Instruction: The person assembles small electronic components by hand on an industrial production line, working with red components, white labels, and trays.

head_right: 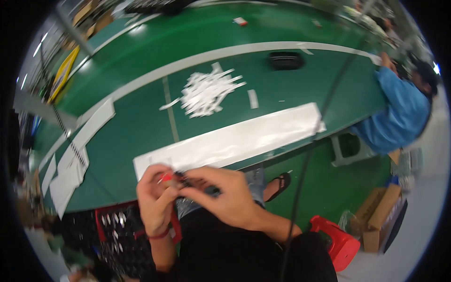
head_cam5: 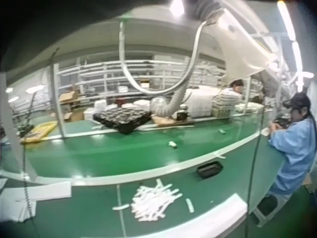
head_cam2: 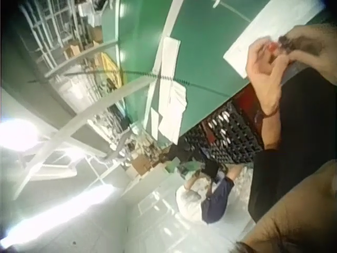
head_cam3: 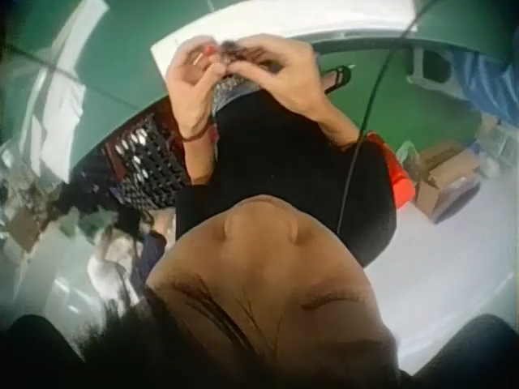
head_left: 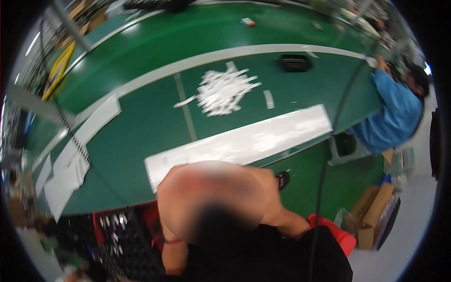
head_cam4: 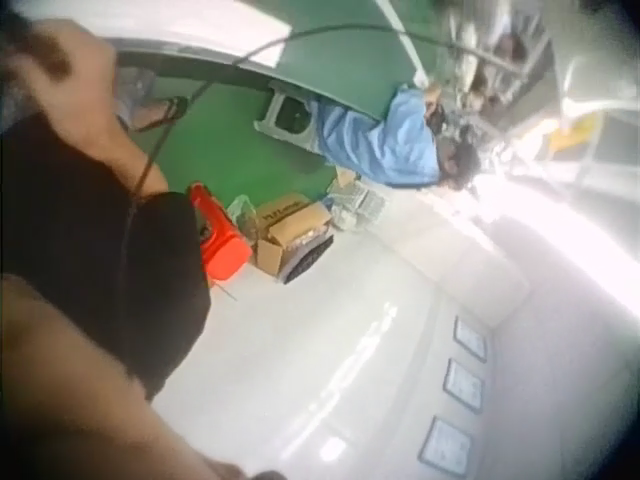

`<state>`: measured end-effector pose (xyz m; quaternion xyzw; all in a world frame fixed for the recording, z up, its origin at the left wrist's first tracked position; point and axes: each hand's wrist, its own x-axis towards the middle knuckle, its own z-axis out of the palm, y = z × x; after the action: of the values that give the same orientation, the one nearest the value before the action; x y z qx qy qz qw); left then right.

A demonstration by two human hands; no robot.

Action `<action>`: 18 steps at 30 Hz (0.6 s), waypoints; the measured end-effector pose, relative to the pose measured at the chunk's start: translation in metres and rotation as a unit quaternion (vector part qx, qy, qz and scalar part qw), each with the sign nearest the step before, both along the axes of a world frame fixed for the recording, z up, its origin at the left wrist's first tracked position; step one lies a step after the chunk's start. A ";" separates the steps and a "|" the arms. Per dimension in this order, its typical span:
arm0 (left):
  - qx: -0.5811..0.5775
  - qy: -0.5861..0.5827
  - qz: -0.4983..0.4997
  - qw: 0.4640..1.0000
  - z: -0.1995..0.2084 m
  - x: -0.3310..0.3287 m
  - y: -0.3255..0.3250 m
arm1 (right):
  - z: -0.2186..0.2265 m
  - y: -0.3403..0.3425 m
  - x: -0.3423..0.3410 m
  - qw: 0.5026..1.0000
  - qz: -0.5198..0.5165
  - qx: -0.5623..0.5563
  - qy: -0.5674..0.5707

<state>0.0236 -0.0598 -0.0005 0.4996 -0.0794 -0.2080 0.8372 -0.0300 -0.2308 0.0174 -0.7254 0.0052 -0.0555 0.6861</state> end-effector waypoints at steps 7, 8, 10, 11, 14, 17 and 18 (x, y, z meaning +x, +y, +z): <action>0.024 -0.019 0.012 0.999 -0.004 0.011 0.003 | -0.011 0.008 0.012 0.994 -0.007 0.102 0.041; 0.024 -0.018 0.014 0.999 -0.003 0.010 0.004 | -0.013 0.010 0.014 0.994 -0.005 0.101 0.041; 0.071 -0.047 0.046 0.995 0.000 0.008 0.000 | -0.014 0.008 0.015 0.998 -0.018 0.063 0.019; 0.064 -0.050 0.036 0.996 0.000 0.006 0.000 | -0.013 0.008 0.016 0.998 -0.027 0.057 0.015; 0.052 -0.048 0.069 0.995 -0.006 0.006 -0.001 | -0.012 0.011 0.021 0.992 -0.071 0.094 0.041; 0.082 -0.011 0.090 0.993 -0.012 0.003 -0.001 | -0.016 0.007 0.018 0.997 -0.063 0.050 -0.015; 0.076 -0.020 0.077 0.994 -0.018 0.003 0.008 | -0.014 0.009 0.017 0.997 -0.051 0.055 -0.028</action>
<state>0.0267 -0.0522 -0.0189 0.5706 -0.0416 -0.1385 0.8084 -0.0126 -0.2213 0.0030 -0.6833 0.0264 -0.1105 0.7212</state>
